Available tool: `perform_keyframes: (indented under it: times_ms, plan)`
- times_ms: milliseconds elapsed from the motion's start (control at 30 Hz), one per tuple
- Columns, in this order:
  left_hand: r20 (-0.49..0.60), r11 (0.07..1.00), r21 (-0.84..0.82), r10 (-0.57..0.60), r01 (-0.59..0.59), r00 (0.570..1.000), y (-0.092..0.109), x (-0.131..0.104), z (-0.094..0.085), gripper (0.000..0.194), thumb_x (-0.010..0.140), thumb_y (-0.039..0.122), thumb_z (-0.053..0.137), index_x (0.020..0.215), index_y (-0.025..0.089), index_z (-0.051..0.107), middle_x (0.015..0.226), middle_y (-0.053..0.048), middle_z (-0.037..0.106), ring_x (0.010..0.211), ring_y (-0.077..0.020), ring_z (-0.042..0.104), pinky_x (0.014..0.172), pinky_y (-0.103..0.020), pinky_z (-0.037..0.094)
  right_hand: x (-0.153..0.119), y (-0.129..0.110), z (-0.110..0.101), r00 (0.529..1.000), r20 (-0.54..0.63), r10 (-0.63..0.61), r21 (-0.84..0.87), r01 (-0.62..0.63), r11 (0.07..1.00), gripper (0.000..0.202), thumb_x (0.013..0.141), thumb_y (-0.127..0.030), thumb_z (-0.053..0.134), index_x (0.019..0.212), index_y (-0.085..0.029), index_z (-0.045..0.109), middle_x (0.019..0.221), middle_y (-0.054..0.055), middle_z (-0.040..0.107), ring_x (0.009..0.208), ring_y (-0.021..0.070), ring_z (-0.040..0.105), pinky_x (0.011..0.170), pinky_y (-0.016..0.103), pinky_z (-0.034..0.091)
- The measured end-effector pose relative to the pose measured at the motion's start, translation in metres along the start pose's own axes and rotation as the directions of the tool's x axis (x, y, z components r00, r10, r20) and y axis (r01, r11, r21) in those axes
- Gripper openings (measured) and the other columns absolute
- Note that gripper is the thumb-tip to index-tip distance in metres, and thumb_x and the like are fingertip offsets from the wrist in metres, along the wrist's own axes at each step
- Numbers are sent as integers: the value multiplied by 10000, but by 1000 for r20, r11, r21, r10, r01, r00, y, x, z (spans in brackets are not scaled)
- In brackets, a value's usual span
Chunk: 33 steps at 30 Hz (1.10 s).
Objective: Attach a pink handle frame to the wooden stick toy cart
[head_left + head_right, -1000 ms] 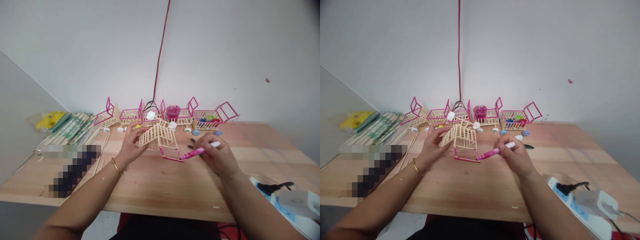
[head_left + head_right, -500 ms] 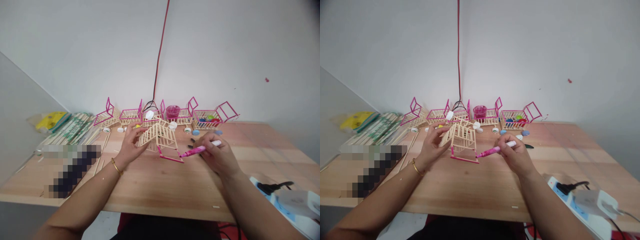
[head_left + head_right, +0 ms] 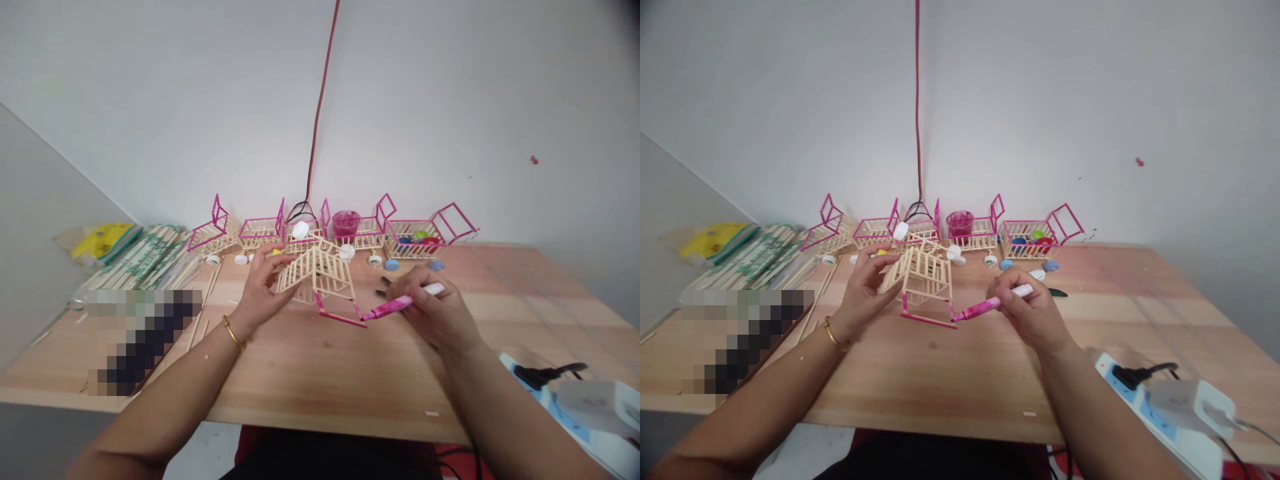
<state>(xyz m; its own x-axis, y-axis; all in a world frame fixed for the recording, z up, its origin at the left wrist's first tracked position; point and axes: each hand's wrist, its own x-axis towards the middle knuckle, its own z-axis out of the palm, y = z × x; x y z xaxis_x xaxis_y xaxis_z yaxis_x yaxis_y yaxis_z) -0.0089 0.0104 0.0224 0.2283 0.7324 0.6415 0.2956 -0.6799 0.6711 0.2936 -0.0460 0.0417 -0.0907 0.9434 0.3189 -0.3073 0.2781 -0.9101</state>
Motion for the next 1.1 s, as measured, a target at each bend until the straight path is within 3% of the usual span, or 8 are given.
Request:
perform_keyframes:
  times_ms: [367, 567, 1100]
  plan:
    - [20, 1000, -1, -3, 3, 1000, 1, 1, 0, 341, 867, 307, 741, 1185, 241, 637, 1329, -123, 449, 1320, -260, 508, 956, -390, 609, -2, 1, 0, 1000, -13, 24, -41, -25, 999, 272, 843, -438, 765, 747, -238, 608, 588, -33, 495, 553, 146, 428, 564, 312, 357]
    - [46, 999, 35, -11, 9, 999, 7, 1, 0, 339, 863, 275, 740, 1188, 249, 645, 1323, -126, 465, 1306, -271, 517, 878, -367, 635, -6, 5, -5, 998, 15, 54, -139, -51, 989, 218, 874, -384, 745, 774, -235, 621, 603, -35, 490, 564, 143, 419, 584, 319, 371]
    - [43, 999, 37, -9, 7, 999, 6, 1, 0, 343, 862, 276, 748, 1184, 231, 642, 1323, -132, 469, 1317, -269, 511, 896, -363, 626, -1, -2, 3, 999, -11, 36, -33, -36, 999, 291, 828, -434, 785, 726, -225, 609, 598, -28, 511, 532, 130, 422, 530, 298, 351]
